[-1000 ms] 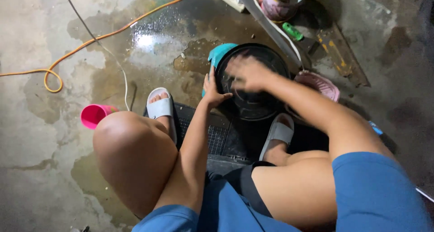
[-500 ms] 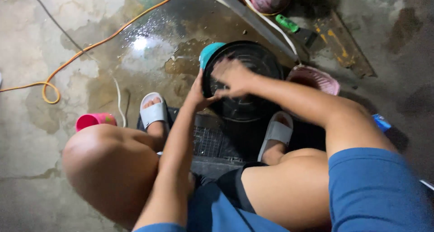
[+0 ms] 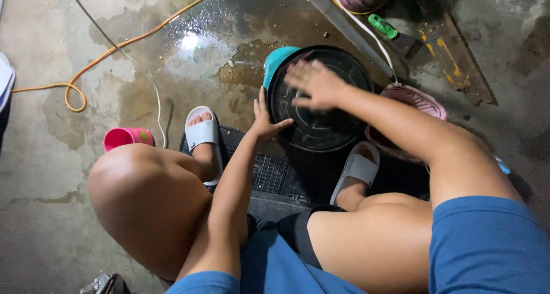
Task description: The person scrubs the inside of a black circular appliance part with a sponge. They then flip the part over and continue scrubbing the exterior surface with the same sponge.
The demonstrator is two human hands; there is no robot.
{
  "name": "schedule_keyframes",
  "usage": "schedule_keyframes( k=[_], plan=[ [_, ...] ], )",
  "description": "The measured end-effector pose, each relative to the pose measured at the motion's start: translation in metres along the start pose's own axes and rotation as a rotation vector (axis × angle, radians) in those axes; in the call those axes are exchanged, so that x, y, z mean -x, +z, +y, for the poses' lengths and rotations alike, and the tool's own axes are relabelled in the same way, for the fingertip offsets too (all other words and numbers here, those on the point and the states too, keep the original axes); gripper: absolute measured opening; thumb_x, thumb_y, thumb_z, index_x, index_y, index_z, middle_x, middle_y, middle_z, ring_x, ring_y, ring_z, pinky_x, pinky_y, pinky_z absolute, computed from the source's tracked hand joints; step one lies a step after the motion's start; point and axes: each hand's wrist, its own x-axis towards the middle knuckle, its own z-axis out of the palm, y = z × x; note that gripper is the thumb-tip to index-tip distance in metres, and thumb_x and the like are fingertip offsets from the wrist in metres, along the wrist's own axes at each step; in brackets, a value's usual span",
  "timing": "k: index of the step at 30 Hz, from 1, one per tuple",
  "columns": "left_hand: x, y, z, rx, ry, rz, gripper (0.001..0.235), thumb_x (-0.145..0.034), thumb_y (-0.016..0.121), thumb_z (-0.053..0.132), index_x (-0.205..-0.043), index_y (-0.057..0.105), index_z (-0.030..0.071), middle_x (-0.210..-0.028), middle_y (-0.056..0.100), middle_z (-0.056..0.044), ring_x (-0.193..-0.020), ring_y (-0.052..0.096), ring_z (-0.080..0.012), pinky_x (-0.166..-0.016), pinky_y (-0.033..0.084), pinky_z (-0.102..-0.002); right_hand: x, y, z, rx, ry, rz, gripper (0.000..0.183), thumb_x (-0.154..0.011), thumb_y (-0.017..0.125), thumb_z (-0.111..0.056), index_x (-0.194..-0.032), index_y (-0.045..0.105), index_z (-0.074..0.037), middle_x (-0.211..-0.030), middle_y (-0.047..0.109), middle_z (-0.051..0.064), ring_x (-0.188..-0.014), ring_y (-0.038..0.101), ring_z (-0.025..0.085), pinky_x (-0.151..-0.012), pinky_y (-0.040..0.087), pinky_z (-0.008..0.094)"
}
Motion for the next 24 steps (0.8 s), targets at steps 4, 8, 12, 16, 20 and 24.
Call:
schedule_keyframes(
  k=[4,8,12,16,20,24],
  plan=[
    [-0.007,0.001,0.0,0.071,0.01,-0.034,0.138,-0.077,0.093,0.041,-0.159,-0.018,0.041,-0.162,-0.013,-0.038,-0.151,0.011,-0.0559,-0.123,0.02,-0.064,0.001,0.02,-0.016,0.092,0.203,-0.289,0.095,-0.093,0.016,-0.088,-0.162,0.032,-0.025,-0.171,0.021,0.006,-0.157,0.015,0.032,-0.119,0.017,0.054],
    [-0.011,0.003,-0.006,0.077,0.009,-0.027,0.136,-0.079,0.091,0.041,-0.158,-0.019,0.045,-0.162,-0.013,-0.036,-0.149,0.012,-0.0588,-0.122,0.02,-0.066,-0.002,-0.003,-0.018,0.019,0.024,-0.329,0.078,-0.099,0.021,-0.077,-0.161,0.032,-0.031,-0.171,0.022,-0.002,-0.157,0.014,0.025,-0.119,0.016,0.05],
    [-0.014,0.009,-0.014,0.091,-0.019,-0.01,0.13,-0.082,0.089,0.045,-0.159,-0.016,0.046,-0.163,-0.011,-0.034,-0.15,0.012,-0.0578,-0.122,0.02,-0.065,-0.01,-0.014,-0.011,0.103,0.224,-0.375,0.085,-0.095,0.021,-0.084,-0.159,0.037,-0.03,-0.169,0.03,0.004,-0.153,0.029,0.028,-0.117,0.021,0.058],
    [-0.014,0.01,-0.008,0.091,-0.03,-0.019,0.129,-0.083,0.086,0.045,-0.158,-0.018,0.047,-0.162,-0.013,-0.035,-0.149,0.009,-0.0595,-0.122,0.017,-0.066,-0.003,-0.032,-0.034,0.031,0.17,-0.347,0.091,-0.091,0.027,-0.086,-0.156,0.042,-0.025,-0.164,0.039,0.01,-0.151,0.035,0.032,-0.115,0.027,0.058],
    [-0.021,0.011,-0.017,0.095,-0.046,-0.017,0.13,-0.081,0.088,0.047,-0.158,-0.017,0.047,-0.162,-0.014,-0.034,-0.149,0.008,-0.0606,-0.122,0.015,-0.067,0.033,-0.036,-0.028,0.07,0.193,-0.33,0.084,-0.093,0.031,-0.082,-0.155,0.042,-0.027,-0.162,0.042,0.007,-0.15,0.037,0.028,-0.113,0.029,0.055],
    [-0.024,0.01,-0.017,0.081,-0.039,-0.024,0.131,-0.081,0.087,0.047,-0.158,-0.018,0.046,-0.162,-0.014,-0.034,-0.149,0.007,-0.0606,-0.122,0.014,-0.067,0.013,-0.026,-0.03,0.041,0.228,-0.348,0.088,-0.092,0.03,-0.085,-0.156,0.041,-0.026,-0.162,0.041,0.008,-0.15,0.035,0.03,-0.115,0.028,0.057]
  ],
)
